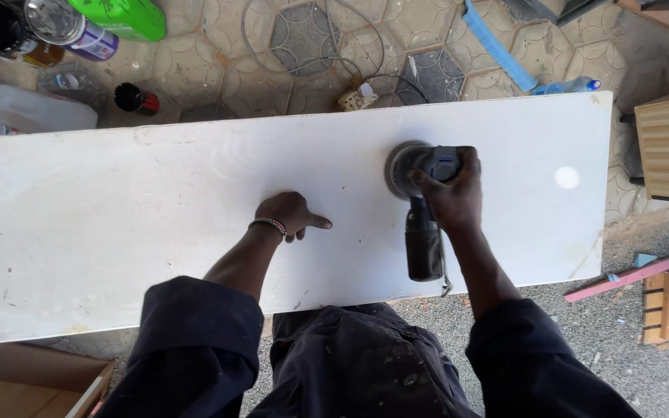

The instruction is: The person picks up an orbital sander and attaches a sanding disc to it. They then proceed to sand the surface of a white wooden cabinet, moving the tool across the flat top and edges.

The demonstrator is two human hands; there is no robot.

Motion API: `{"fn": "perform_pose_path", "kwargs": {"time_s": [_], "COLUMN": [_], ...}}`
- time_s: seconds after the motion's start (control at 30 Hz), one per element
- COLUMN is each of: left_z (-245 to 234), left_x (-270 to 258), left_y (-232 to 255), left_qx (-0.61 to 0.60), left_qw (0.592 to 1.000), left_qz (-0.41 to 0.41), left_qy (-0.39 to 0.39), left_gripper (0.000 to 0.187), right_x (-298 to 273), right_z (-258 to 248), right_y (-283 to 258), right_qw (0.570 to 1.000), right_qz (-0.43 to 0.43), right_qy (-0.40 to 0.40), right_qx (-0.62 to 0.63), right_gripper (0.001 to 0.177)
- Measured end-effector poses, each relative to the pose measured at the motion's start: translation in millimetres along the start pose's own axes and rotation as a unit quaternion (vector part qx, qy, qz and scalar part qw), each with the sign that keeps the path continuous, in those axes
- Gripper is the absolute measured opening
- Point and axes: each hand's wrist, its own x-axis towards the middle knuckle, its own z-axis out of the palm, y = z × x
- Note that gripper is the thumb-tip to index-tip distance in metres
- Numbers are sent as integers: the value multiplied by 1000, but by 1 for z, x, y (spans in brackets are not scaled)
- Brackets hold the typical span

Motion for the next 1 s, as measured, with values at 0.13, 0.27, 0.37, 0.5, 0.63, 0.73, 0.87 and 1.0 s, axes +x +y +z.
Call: {"fn": "perform_pose_path", "kwargs": {"time_s": [0.13,0.27,0.37,0.5,0.63,0.73,0.87,1.0], "left_z": [-26,-27,-32,-26,-20,-19,-24,-27], "left_x": [-17,-11,-18,-11,-5,1,-3,-7], "left_y": [20,21,28,24,16,14,18,18], "left_qx": [120,117,64,-2,-15,-4,-2,11], "left_qw": [992,992,997,999,999,999,1000,1000], "left_qz": [15,7,-20,-39,-30,-28,-25,-20], "left_qy": [-34,-44,-27,5,28,16,16,4], "left_gripper": [69,67,74,91,91,92,89,83], "right_x": [-17,-28,-33,-9,39,78,92,81], "right_z": [31,58,62,46,15,-2,-7,2], "right_y": [-63,-89,-95,-57,-20,-4,-4,-12], "right_qw": [997,993,991,996,992,995,997,994], "right_qz": [23,42,42,14,-70,-55,-47,-64], "right_qy": [-64,-100,-119,-89,-47,-18,-4,-35], "right_qx": [-33,-56,-36,-26,93,83,59,87], "right_gripper": [75,76,77,73,54,50,50,48]}}
